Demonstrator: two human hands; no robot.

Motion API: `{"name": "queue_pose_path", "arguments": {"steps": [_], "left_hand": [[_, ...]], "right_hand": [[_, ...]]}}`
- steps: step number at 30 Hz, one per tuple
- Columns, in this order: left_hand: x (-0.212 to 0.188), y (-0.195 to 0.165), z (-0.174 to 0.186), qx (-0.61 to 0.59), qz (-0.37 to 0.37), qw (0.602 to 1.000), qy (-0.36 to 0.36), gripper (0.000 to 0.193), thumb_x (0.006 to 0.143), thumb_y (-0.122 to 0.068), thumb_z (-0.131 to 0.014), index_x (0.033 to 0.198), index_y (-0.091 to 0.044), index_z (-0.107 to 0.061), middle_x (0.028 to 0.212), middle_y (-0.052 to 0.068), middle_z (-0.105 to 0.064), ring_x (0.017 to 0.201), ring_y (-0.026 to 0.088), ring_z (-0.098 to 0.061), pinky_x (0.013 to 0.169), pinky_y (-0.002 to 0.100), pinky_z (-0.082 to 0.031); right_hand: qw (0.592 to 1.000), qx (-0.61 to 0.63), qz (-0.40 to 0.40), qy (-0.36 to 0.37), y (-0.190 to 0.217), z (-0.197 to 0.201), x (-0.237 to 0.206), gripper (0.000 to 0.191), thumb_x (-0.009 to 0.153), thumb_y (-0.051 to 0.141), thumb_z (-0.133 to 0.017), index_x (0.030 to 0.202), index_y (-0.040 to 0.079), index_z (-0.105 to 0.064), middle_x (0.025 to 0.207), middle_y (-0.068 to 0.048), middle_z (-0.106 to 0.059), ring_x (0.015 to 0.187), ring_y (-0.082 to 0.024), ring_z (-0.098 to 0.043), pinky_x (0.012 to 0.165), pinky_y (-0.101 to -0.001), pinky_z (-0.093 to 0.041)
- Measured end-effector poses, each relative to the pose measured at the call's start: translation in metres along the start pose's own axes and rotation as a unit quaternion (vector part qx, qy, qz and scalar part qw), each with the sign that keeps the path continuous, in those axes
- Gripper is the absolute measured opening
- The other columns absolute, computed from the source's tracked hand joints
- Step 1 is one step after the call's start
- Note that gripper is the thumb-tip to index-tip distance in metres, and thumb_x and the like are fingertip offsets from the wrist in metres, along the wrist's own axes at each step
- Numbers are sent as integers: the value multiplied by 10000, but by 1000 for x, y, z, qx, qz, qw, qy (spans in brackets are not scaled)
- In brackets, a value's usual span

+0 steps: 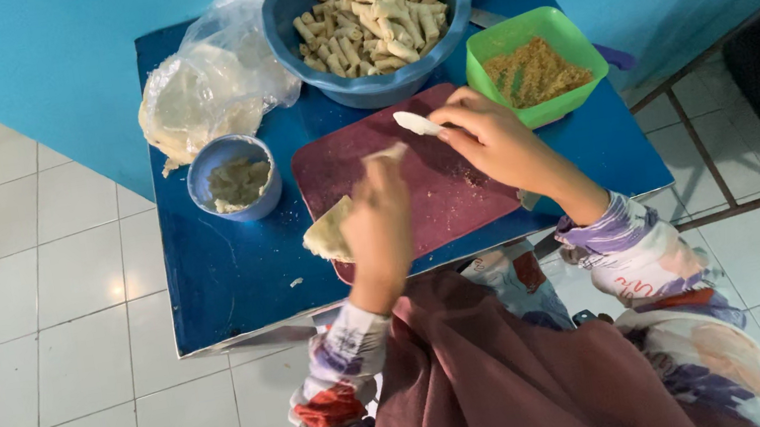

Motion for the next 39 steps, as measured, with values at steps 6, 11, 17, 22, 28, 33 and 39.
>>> {"name": "queue_pose_path", "arguments": {"steps": [6,11,17,22,28,33,39], "left_hand": [[-30,-30,-6,-36,-97,995,13,145,887,-40,-635,1020,-72,-586,1128,93,-728,976,229,-735,685,323,-594],[-36,-35,-1,-36,-118,992,16,176,879,-50,-645,1049,-67,-602,1159,78,-719,1053,220,-733,743,315,-600],[-35,-38,1,-44,-121,992,14,171,892,-63,-647,1059,-71,-610,1157,63,-726,1055,204,-730,748,313,-597],[-38,-38,0,-46,-124,991,19,165,893,-63,-647,1055,-62,-613,1152,75,-725,1073,212,-725,772,319,-598],[-40,-37,-5,-36,-124,991,17,114,914,-77,-663,1010,-60,-603,1134,88,-727,1095,224,-717,811,326,-597],[-41,-37,-3,-45,-131,990,4,149,891,-58,-654,1033,-50,-610,1147,93,-726,1120,227,-716,818,324,-597],[-40,-38,-2,-39,-126,991,17,168,871,-32,-646,1033,-50,-607,1149,93,-725,1114,230,-722,813,314,-601]], "right_hand": [[996,-22,36,77,10,-11,-7,196,972,22,-622,1155,-6,-684,1092,-129,-621,951,-304,-661,801,-398,-523],[993,-39,62,95,11,-25,-5,207,954,28,-642,1152,18,-703,1092,-112,-631,938,-299,-677,775,-388,-532],[985,-42,28,163,8,-43,0,366,806,-13,-677,1164,55,-707,1018,-94,-610,784,-241,-677,698,-378,-540],[977,-134,96,135,19,-43,-1,206,890,110,-701,1094,74,-700,995,-88,-606,830,-265,-671,679,-398,-529],[900,-365,236,41,36,-55,-6,238,900,167,-678,1131,111,-687,951,-54,-547,883,-229,-620,738,-364,-524],[887,-384,255,20,35,-54,-3,330,872,176,-681,1200,139,-690,990,-44,-555,911,-217,-602,752,-339,-520],[918,-336,210,-11,27,-31,1,326,891,146,-673,1216,119,-681,1048,-40,-568,947,-229,-595,777,-355,-496]]}}
Point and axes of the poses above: each hand's wrist, its own x-axis towards the middle knuckle, its own z-axis out of the back of the hand, y = z × x, the point moved 9 cm from there along x, towards the middle knuckle
